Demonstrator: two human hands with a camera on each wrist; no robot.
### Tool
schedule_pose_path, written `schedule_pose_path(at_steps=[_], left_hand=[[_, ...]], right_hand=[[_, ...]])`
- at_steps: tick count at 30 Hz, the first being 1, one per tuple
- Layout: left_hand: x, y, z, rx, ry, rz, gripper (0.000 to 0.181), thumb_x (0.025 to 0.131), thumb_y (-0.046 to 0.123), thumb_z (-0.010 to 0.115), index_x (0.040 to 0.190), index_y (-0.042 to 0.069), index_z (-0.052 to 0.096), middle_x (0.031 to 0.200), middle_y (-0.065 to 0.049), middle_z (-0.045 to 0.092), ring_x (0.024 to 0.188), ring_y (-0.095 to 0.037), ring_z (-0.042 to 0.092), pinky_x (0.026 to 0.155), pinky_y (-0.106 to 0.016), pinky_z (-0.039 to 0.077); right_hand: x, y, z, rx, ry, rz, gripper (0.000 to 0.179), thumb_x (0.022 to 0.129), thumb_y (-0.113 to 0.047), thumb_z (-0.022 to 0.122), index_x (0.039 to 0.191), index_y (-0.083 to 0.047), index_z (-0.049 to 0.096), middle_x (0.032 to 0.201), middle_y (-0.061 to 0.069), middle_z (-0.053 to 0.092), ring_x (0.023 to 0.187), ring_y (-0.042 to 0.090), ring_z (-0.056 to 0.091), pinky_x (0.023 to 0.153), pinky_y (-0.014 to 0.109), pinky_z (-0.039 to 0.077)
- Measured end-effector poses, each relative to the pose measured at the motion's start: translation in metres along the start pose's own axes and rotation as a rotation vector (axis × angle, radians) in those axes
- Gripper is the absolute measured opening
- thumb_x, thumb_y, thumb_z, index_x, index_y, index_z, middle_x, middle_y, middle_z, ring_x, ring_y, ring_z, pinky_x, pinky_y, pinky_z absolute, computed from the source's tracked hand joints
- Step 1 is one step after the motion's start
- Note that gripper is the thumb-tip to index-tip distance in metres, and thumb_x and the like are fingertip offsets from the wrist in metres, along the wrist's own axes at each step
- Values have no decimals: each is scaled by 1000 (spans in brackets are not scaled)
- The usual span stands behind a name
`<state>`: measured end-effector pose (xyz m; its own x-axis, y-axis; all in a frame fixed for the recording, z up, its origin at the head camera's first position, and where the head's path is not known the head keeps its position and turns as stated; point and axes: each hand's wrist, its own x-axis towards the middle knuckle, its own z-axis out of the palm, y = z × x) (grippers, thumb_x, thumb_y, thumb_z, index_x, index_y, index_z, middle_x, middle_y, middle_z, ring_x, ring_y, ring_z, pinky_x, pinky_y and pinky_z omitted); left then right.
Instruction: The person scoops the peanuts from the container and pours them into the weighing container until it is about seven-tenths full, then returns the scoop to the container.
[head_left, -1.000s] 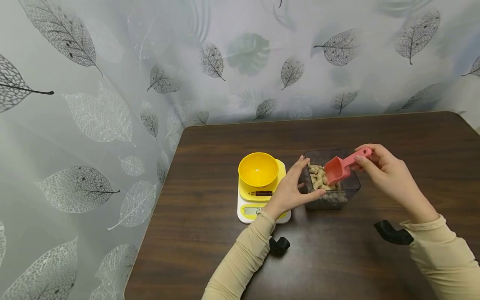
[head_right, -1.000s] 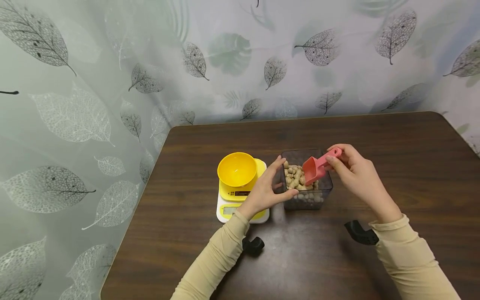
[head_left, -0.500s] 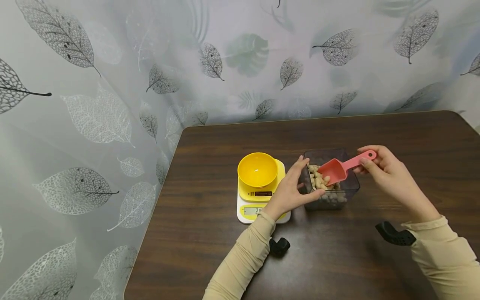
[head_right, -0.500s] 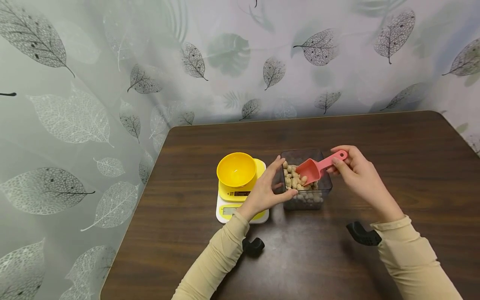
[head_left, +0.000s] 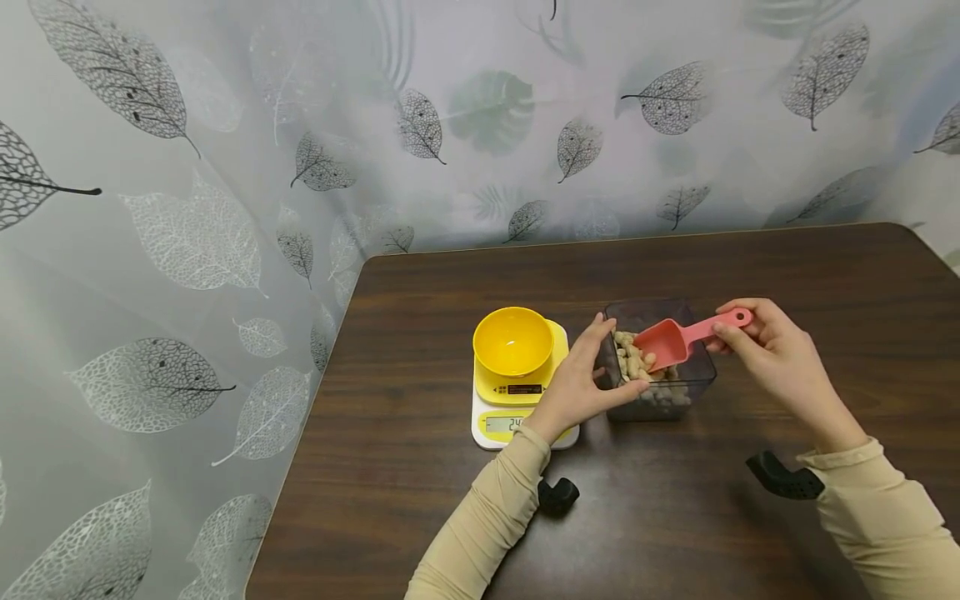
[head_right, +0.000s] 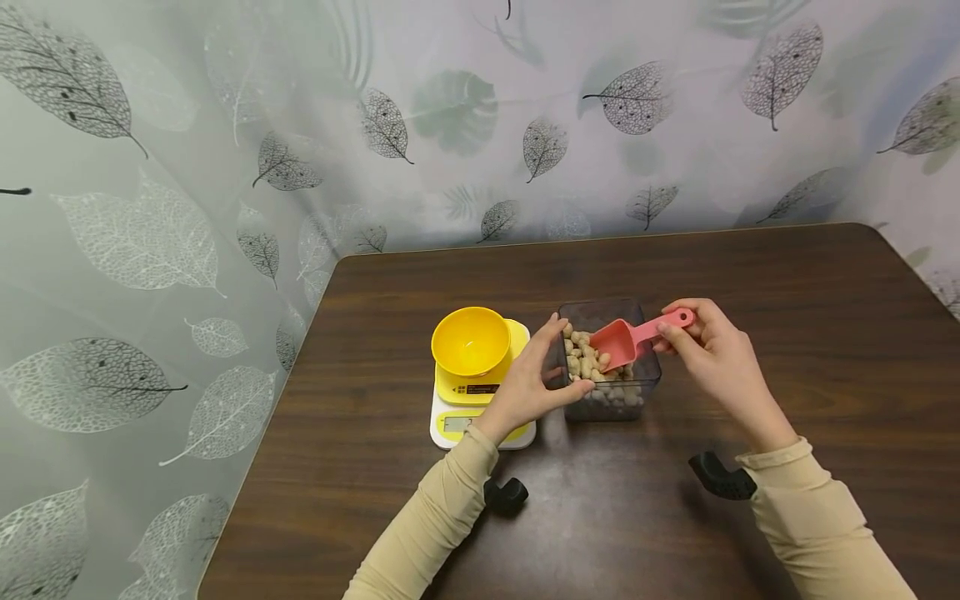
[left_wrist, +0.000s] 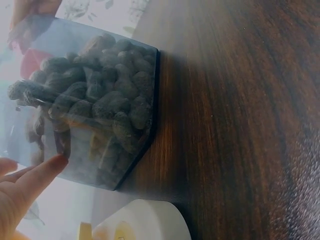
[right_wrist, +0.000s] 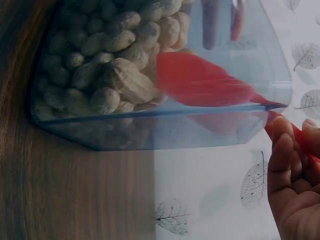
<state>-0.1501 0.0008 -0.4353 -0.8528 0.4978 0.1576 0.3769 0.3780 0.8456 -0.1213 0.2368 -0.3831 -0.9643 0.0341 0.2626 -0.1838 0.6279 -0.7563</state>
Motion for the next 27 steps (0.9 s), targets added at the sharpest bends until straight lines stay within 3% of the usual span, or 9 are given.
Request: schedule_pose_path(at_steps=[8,20,23,24,27], left_hand=[[-1,-2,2,2,-10,19,82,74,44,65,138,36,14,146,19,4,132,-7,26,85,-24,47],[-1,0,-1,8,4,21,81,74,42,65,138,32,17,146,18,6,131,-8,27,85,-24,48],[-2,0,-1,-3,-1,19,81,73,41,66,138,30,19,146,18,6,131,-8,28,85,-24,48],[-2,0,-1,-5,-1,20,81,73,41,66,139,29,19,146,18,6,131,-8,28,85,-24,48],[-1,0,-2,-7,2,19,81,73,42,66,138,31,19,146,19,6,131,-8,27,85,-25,48]], right_hand=[[-1,1,4,-43,20,15,24,87,-25,53,105,-10,50,66,-22,57,61,-6,54,51,12,40],[-4,7,0,-64,-81,-14,24,88,-22,52,110,-13,49,73,-13,56,60,-2,50,49,17,37],[-6,9,-1,-15,-101,-28,23,88,-19,51,109,-11,49,76,-12,56,64,-4,53,52,13,41],[-6,13,0,59,-112,-57,22,88,-15,50,109,-9,49,78,-11,57,65,-4,54,53,12,42],[-4,16,1,143,-126,-90,21,89,-11,49,109,-7,48,81,-10,55,67,-5,54,56,9,44]])
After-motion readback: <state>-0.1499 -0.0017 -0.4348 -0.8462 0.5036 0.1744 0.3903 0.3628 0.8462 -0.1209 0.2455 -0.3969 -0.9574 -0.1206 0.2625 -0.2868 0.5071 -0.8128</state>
